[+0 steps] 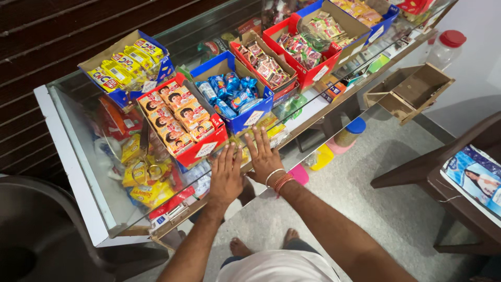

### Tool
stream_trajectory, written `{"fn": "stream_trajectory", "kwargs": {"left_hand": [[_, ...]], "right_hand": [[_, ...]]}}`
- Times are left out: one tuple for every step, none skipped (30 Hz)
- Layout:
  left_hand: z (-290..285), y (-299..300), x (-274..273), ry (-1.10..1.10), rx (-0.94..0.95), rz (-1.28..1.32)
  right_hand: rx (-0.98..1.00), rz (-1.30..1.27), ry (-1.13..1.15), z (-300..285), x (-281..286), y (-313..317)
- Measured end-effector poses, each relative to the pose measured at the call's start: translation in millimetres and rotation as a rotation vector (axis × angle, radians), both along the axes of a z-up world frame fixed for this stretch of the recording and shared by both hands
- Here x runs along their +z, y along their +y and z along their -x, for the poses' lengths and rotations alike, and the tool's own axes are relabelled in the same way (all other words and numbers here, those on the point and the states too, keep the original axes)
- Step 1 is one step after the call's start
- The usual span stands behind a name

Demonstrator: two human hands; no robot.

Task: The person picks up small snack packets from a display counter and places them into a plastic bag. They then pick up boxes from the floor and place them on the counter.

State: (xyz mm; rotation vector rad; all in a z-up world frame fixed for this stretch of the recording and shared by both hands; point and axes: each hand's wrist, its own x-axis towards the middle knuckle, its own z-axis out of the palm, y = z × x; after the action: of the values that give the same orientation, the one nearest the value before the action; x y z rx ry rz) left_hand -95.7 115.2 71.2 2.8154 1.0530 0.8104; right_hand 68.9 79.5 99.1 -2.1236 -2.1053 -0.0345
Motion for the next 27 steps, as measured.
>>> {"fn": "stream_trajectory", "kwargs": {"left_hand": [[-0.6,-2.0,-0.3,0.001,0.016,-0.016],[-2.4,-2.6,0.6,0.0,0.033,-0.035],[-4.3,-4.2,1.5,-0.009,0.042,-0.029],[-5.3,-6.0,2.2,-0.017,0.053,-0.023],[-6.8,-8.2,2.8,-0.026,0.065,-0.018],[-7.6,-10.8,3.3,-0.043,0.065,-0.021],[-9.2,-13.7,3.7,-0.061,0.065,-0.023],[-10.4,-15.0,4.9,-0.077,0.063,-0.029],[-11.1,-15.7,6.1,-0.064,0.085,-0.016],[-14.1,-17.2,5.9,-0.053,0.102,0.001],[-17.0,-18.6,5.4,-0.043,0.119,0.017],[-19.5,-20.2,4.7,-0.039,0.126,0.001],[-21.1,-21.7,4.2,-0.035,0.133,-0.014],[-22.0,-22.2,4.5,-0.028,0.142,-0.033],[-23.7,-23.2,4.7,-0.026,0.15,-0.035],[-25.0,-24.4,4.5,-0.022,0.16,-0.038],[-26.4,-25.4,4.4,-0.019,0.169,-0.04],[-27.9,-26.9,4.6,-0.012,0.175,-0.038],[-29.7,-28.1,5.0,-0.004,0.181,-0.036],[-31.4,-29.7,5.6,0.004,0.188,-0.033],[-32.9,-30.8,6.4,0.019,0.198,-0.027],[-34.3,-32.1,6.8,0.034,0.209,-0.019],[-35.9,-33.7,7.0,0.048,0.22,-0.011],[-38.0,-35.7,7.2,0.055,0.238,0.001],[-40.3,-37.2,7.6,0.062,0.256,0.014],[-42.1,-38.8,8.5,0.069,0.276,0.026],[-43.8,-40.6,9.4,0.067,0.283,0.022]], "right_hand": [[0.001,0.017,-0.008,-0.8,-0.3,-0.7],[0.003,0.03,-0.017,-2.5,0.3,-0.5],[0.004,0.044,-0.026,-4.7,1.0,-0.5],[0.011,0.049,-0.02,-6.4,1.4,0.1],[0.017,0.054,-0.014,-8.2,1.7,0.0],[0.025,0.059,-0.005,-8.9,1.5,-0.4],[0.034,0.063,0.018,-10.5,1.5,-1.4],[0.041,0.064,0.042,-12.6,2.1,-1.9],[0.048,0.066,0.065,-14.6,2.5,-2.2],[0.058,0.059,0.065,-17.5,1.7,-3.8],[0.068,0.052,0.064,-19.5,0.5,-4.9],[0.075,0.045,0.062,-22.4,-0.8,-6.7],[0.078,0.048,0.067,-25.8,-2.0,-8.8],[0.082,0.048,0.073,-28.0,-2.7,-9.6],[0.086,0.048,0.079,-30.3,-3.1,-10.4],[0.092,0.049,0.079,-32.2,-3.8,-11.3],[0.097,0.05,0.079,-34.1,-4.3,-12.1],[0.103,0.052,0.079,-36.1,-4.3,-12.9],[0.107,0.063,0.083,-38.0,-3.9,-13.0],[0.112,0.076,0.087,-39.6,-3.4,-13.0],[0.117,0.088,0.092,-41.2,-2.9,-13.0],[0.121,0.094,0.1,-42.7,-2.9,-13.7],[0.124,0.1,0.108,-44.0,-3.2,-14.5],[0.129,0.106,0.115,-45.8,-3.5,-15.6],[0.139,0.098,0.121,-47.9,-3.5,-16.2],[0.15,0.09,0.127,-49.7,-3.4,-16.6],[0.162,0.081,0.133,-51.7,-3.2,-17.0]]}}
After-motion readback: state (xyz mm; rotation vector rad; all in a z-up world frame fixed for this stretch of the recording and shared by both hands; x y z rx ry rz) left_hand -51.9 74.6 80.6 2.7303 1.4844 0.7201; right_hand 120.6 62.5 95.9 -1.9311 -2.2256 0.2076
